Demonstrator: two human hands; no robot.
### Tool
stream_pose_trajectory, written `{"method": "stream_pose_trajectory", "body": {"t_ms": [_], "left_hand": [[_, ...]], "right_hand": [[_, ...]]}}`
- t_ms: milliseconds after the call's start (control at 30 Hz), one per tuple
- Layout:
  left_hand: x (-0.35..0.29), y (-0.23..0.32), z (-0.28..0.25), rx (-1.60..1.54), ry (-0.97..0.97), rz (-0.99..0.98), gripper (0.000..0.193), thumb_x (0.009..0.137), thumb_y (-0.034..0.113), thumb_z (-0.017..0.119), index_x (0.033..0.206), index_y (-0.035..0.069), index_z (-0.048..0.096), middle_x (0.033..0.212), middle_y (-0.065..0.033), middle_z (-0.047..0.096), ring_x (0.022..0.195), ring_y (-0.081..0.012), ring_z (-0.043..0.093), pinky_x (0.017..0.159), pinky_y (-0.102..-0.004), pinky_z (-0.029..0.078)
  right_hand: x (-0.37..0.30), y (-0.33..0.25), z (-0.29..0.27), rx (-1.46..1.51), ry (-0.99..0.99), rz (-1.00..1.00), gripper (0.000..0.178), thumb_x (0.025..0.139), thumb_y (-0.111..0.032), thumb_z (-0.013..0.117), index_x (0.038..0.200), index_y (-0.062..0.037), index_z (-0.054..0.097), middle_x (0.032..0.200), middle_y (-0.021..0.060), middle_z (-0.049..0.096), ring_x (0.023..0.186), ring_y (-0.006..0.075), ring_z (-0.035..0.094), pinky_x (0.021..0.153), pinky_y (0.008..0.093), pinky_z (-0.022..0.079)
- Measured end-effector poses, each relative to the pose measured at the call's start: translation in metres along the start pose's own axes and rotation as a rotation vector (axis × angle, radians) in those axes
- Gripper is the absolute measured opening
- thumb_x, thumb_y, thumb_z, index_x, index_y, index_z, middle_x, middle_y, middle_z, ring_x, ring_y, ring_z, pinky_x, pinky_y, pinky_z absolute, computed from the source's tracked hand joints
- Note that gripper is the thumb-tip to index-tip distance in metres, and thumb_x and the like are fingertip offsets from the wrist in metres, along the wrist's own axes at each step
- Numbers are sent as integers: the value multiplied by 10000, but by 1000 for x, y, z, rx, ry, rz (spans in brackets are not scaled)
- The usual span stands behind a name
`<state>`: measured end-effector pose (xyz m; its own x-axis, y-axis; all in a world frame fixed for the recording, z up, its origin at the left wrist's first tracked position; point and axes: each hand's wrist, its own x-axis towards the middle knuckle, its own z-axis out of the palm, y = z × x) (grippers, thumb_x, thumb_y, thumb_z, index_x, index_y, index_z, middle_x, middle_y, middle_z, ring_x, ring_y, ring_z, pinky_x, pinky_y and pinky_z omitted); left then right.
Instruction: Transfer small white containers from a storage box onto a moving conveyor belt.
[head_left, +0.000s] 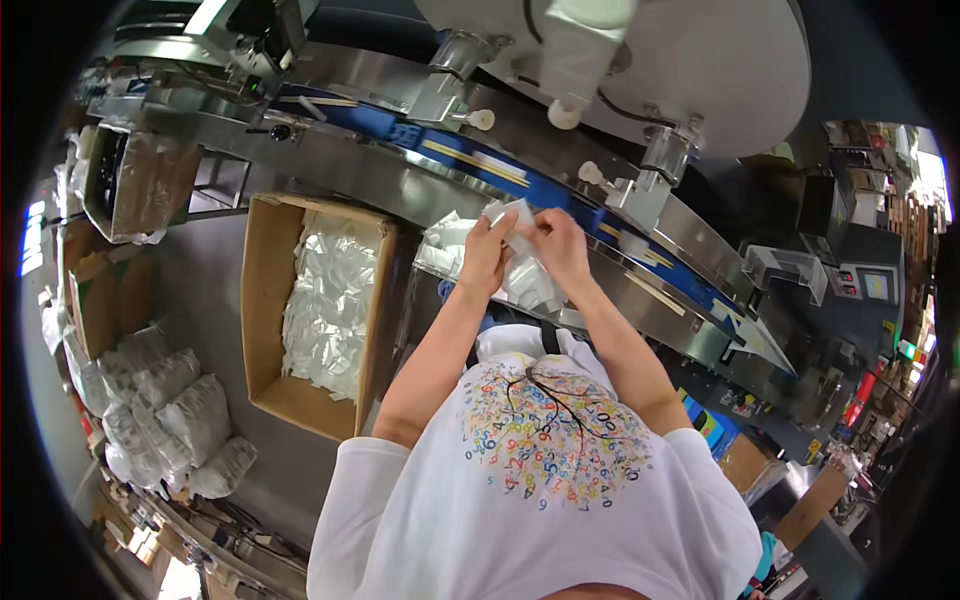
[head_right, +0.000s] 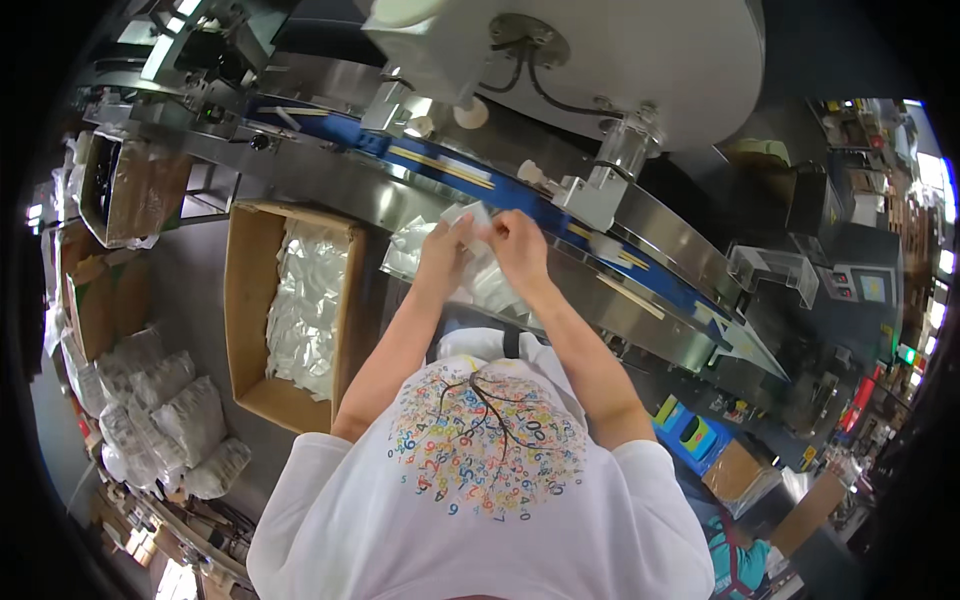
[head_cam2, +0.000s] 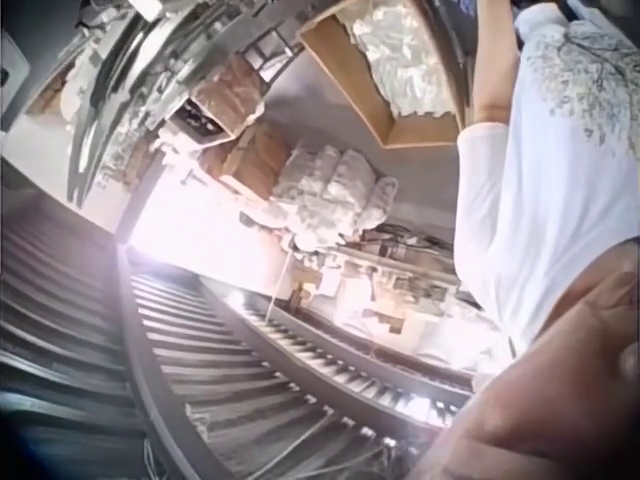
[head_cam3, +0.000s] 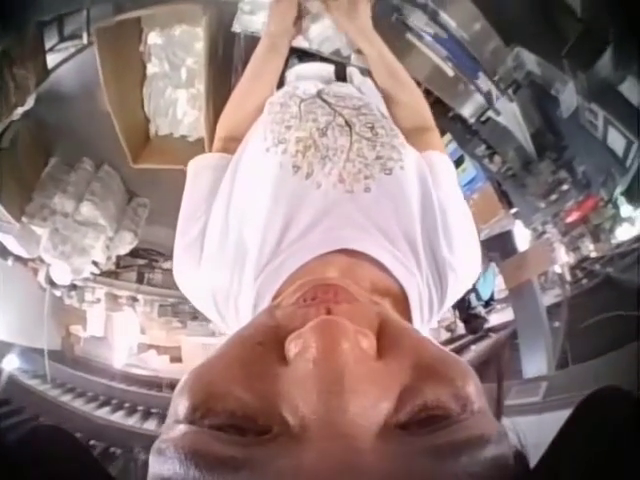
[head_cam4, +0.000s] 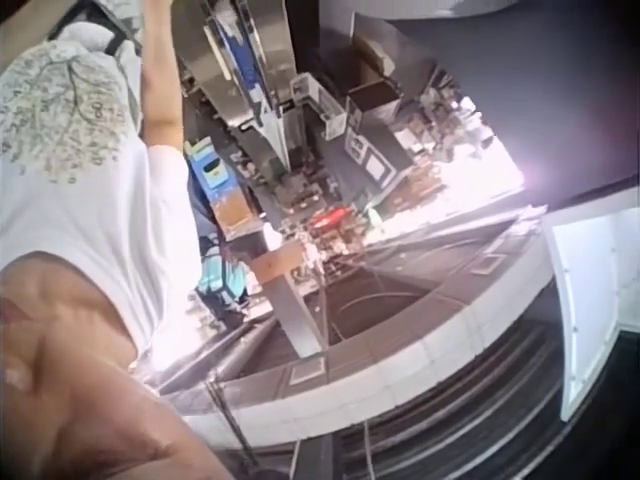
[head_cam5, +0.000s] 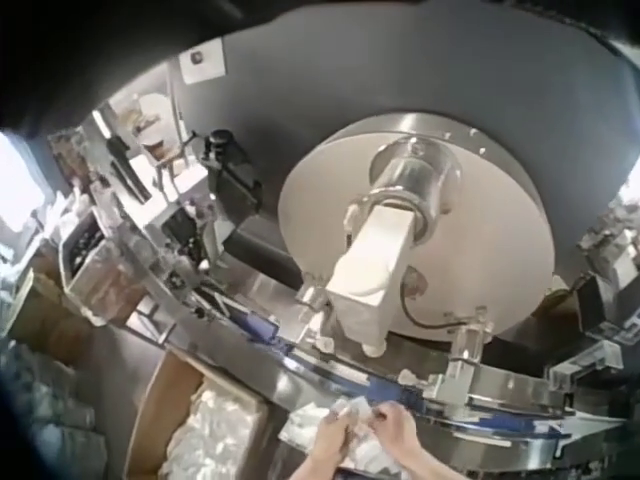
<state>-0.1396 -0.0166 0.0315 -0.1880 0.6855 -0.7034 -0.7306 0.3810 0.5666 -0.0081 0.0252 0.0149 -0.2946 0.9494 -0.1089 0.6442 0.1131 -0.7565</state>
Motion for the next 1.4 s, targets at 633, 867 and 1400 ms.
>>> {"method": "stream_pose_trajectory", "body": {"t_ms": [633,867,1400], "left_hand": [[5,16,-68,-100,118,189,233,873,260,547,917,35,587,834,-24,607,712,-87,550,636,-227,428],[-4,18,-89,286,267,523,196,858,186,570,955,18,599,838,-53,569,785,-119,522,680,-255,428],[45,-12,-301,1736,332,-53,399,715,294,671,1010,44,573,1074,-113,560,1011,-303,507,841,-391,439]], "right_hand": [[79,-22,19,-546,73,-393,192,744,-183,670,848,-32,609,853,117,577,742,262,561,677,348,452],[36,-52,61,119,-292,-105,234,723,-120,692,906,-23,584,881,99,569,786,217,563,700,302,444],[28,-56,88,-679,-256,-402,203,691,-180,691,851,-88,606,793,92,533,842,262,526,745,361,433]]}}
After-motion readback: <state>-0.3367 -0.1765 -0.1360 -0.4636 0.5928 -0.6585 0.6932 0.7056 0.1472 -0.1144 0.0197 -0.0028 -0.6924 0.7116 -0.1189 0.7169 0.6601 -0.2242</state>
